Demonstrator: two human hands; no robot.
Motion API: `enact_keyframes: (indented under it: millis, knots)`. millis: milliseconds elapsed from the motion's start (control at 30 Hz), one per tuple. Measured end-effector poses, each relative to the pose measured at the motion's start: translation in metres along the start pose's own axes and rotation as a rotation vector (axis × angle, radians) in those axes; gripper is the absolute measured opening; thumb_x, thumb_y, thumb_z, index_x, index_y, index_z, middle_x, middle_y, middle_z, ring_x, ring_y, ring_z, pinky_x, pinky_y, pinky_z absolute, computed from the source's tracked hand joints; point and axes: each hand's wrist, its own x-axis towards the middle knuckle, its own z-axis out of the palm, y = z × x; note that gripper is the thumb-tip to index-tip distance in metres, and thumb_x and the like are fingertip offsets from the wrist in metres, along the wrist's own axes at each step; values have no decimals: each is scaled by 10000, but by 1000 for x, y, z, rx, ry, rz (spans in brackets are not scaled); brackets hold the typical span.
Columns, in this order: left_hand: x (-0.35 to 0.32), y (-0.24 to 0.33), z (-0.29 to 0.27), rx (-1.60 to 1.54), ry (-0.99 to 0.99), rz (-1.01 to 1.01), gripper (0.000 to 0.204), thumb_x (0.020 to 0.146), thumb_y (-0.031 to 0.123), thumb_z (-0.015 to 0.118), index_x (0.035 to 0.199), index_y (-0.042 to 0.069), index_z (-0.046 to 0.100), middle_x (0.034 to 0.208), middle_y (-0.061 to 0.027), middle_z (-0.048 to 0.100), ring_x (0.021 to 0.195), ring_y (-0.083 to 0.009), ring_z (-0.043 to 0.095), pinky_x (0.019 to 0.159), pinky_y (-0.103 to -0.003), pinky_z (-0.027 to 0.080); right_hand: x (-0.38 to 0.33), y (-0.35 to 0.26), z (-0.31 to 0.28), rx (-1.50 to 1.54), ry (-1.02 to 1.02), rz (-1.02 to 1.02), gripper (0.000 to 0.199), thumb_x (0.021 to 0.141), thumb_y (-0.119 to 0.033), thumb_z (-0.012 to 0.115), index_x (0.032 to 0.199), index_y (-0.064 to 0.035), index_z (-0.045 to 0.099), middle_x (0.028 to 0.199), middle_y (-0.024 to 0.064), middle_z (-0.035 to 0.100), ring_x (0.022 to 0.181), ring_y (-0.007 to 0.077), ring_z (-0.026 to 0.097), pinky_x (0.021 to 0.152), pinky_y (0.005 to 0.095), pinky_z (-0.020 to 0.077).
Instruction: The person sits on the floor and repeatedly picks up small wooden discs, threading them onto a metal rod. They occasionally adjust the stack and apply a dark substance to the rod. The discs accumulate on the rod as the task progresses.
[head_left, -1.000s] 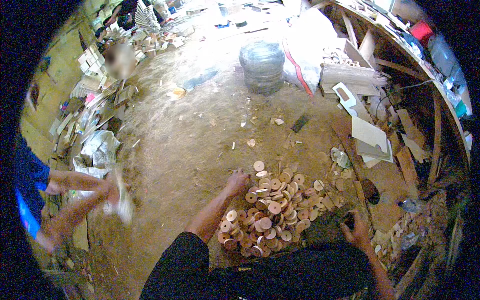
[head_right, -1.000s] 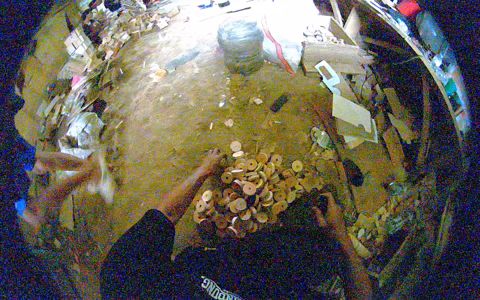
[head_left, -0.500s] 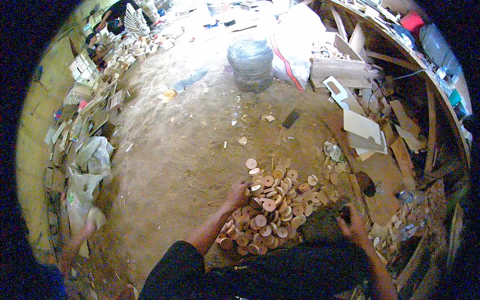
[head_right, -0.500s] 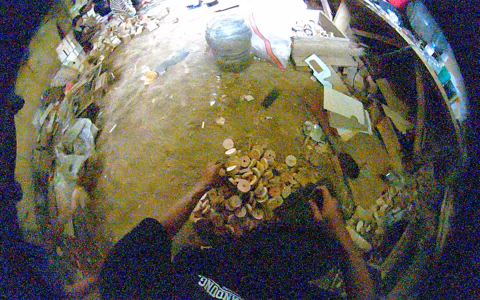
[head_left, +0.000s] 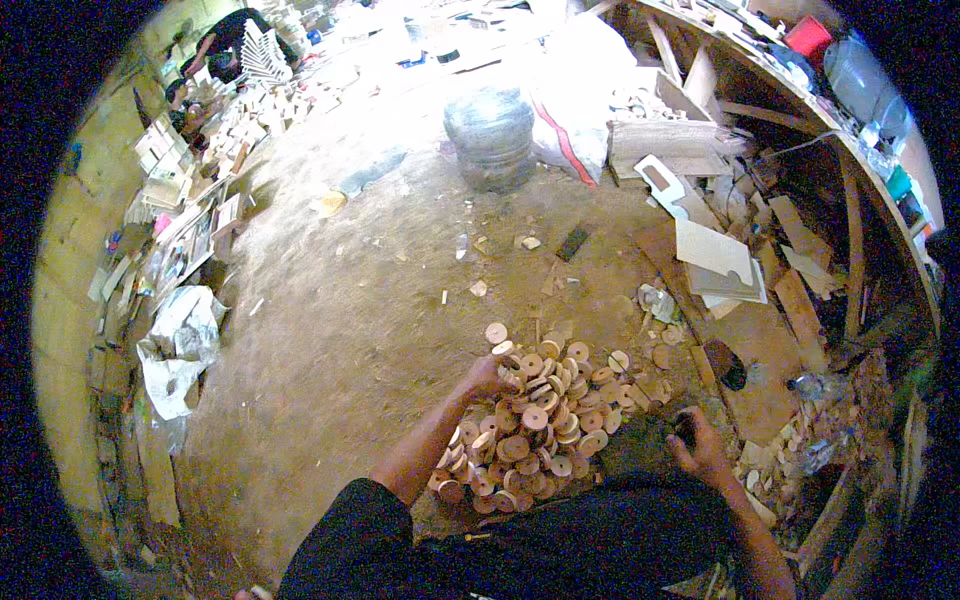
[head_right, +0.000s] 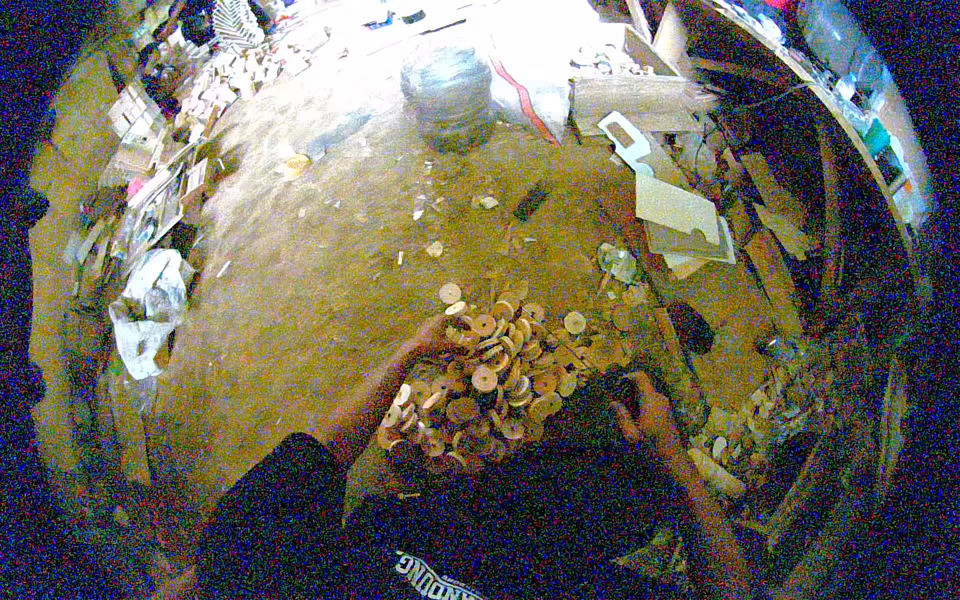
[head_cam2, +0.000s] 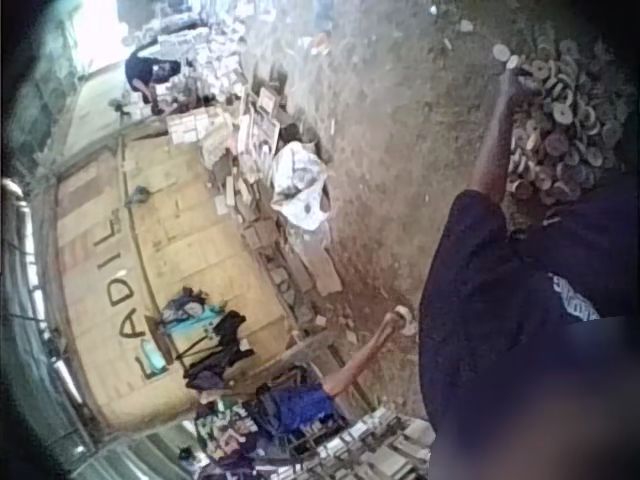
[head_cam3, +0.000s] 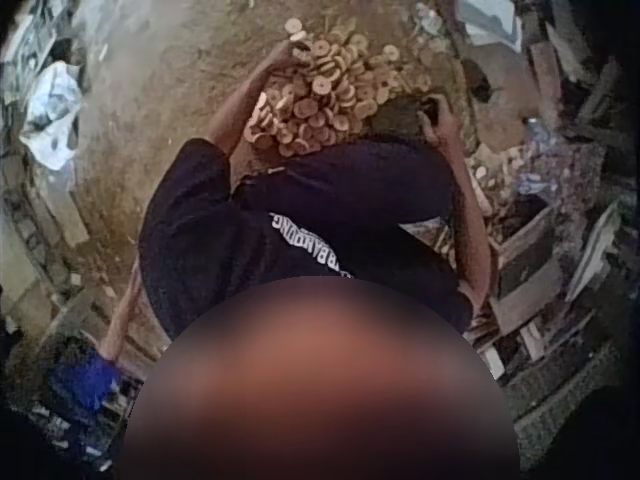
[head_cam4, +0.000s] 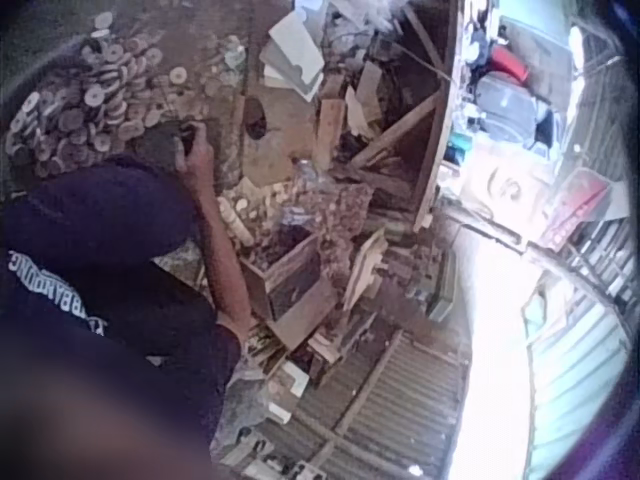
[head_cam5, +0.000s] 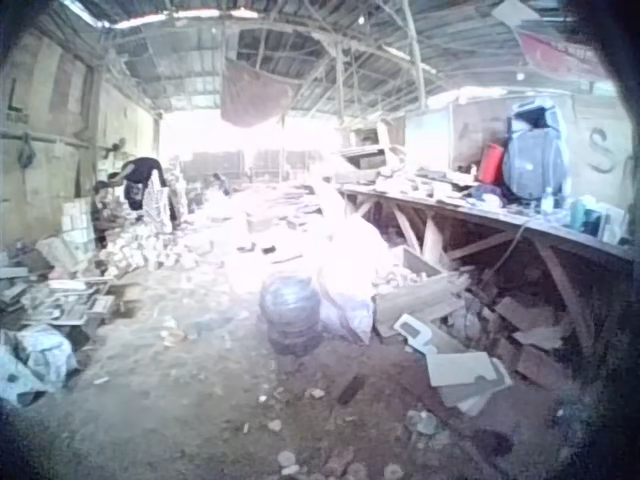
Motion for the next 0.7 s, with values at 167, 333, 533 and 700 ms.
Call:
enact_keyframes:
  millis: [167,333,533,700]
  knots:
    - [24,-25,15,-39,-2,81,653,545,282,883,1124,85,655,1055,-150,694,1045,-326,648,927,-419,511,-2,4,1,90,24,-37,325,850,-123,667,1126,-70,503,895,108,610,806,221,593,762,355,489]
    - [47,-34,14,227,-185,97,667,551,264,880,1146,85,637,1084,-160,673,1043,-330,637,911,-422,518,-3,6,3,94,-23,44,334,848,-130,669,1129,-68,500,885,110,601,788,219,580,748,348,486]
    - [49,-21,16,381,-157,111,581,539,256,868,1063,95,678,1044,-159,676,937,-340,664,795,-434,553,-2,9,5,71,59,-63,337,844,-155,681,1121,-68,510,843,97,595,737,216,573,712,340,490]
    - [57,-15,31,558,-150,18,475,529,258,840,963,107,722,965,-150,698,880,-332,693,732,-451,577,1,7,5,103,-1,-12,349,843,-170,685,1135,-69,522,856,116,641,756,244,628,712,371,509]
